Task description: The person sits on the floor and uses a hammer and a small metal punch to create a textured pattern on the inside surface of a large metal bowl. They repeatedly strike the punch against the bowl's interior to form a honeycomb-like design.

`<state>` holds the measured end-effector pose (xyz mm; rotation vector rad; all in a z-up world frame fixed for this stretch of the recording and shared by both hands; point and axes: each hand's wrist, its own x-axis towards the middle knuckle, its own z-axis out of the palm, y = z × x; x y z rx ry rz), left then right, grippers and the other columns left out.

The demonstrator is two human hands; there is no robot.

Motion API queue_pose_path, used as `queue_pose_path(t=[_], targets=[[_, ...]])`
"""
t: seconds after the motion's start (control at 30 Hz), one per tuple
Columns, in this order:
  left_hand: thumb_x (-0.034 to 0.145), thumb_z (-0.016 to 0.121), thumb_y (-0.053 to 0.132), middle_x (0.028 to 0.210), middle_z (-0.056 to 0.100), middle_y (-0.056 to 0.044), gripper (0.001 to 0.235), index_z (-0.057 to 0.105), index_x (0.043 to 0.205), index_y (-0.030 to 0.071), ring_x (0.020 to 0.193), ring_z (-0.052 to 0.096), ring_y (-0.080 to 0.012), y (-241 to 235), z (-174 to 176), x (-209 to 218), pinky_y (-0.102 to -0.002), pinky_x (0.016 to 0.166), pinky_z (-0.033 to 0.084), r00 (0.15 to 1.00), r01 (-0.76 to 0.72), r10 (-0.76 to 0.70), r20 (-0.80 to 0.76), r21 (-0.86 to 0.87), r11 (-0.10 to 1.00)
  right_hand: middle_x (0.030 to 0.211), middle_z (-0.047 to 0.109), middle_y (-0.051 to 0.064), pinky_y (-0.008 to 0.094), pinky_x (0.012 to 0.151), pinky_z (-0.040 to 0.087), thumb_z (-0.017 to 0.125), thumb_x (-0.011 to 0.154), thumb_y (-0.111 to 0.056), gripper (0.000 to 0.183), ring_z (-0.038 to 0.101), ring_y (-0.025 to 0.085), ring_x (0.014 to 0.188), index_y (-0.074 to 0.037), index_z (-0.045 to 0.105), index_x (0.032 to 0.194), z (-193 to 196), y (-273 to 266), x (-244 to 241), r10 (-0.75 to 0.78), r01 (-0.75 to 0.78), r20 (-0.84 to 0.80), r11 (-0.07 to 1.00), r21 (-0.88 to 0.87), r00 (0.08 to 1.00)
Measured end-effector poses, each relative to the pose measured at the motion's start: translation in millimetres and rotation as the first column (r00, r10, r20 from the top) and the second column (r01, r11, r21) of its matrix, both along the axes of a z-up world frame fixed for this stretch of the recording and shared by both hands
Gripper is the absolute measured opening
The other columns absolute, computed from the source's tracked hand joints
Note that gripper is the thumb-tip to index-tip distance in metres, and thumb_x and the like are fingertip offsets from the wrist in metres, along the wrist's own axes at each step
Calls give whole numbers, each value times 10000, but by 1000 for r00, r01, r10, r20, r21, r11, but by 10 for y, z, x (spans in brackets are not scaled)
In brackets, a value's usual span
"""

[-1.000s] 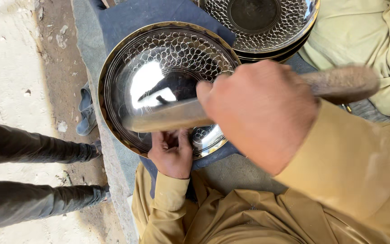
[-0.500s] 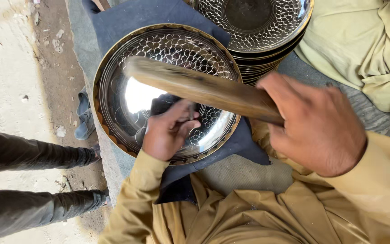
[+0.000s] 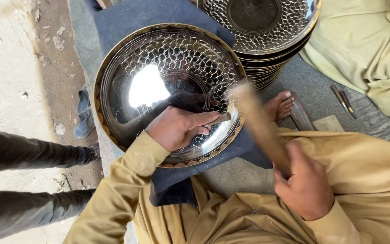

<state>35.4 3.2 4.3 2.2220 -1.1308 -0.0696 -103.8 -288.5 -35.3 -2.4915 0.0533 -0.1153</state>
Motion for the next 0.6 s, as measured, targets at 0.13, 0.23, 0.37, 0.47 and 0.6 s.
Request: queue_pose_path(t=[0.13,0.23,0.37,0.47,0.6], targets=[[875,756,133,1143,743,-150,467,657,1329,90,907,741,-322,-19,185,35,-408,747,604,998,53,-54,-41,-27,998,843,725,201,479,697,556,765,770,-105,462,727,426,778,-84,566,1187,-61,57,-24,-137,146,-67,979,145,988],[862,763,120,1208,738,-142,484,659,1334,112,962,733,-329,-7,183,59,-420,792,598,985,170,-170,-3,-26,985,938,721,212,470,683,547,791,762,-116,510,711,436,824,-24,536,1193,-107,120,-88,-134,110,112,975,195,985],[817,700,2,1163,758,-74,546,689,1323,207,934,797,-200,-81,103,209,-391,768,616,964,255,-238,-116,168,952,937,725,206,453,696,566,787,769,-93,481,733,407,830,-28,545,1180,-282,240,-137,-119,75,197,974,215,973],[783,727,12,1129,766,-68,555,693,1303,205,910,771,-214,-118,50,264,-410,754,597,951,310,-304,-65,230,922,857,723,184,438,676,565,794,793,-116,475,745,357,748,-31,529,1178,-518,339,-216,-234,184,152,941,284,960],[811,710,-3,1047,784,-51,552,700,1308,238,902,767,-215,-141,47,243,-405,742,601,955,284,-296,-2,296,912,776,685,197,457,654,539,792,766,-97,543,690,379,677,-21,528,1235,-758,375,-260,-190,158,170,970,184,967]])
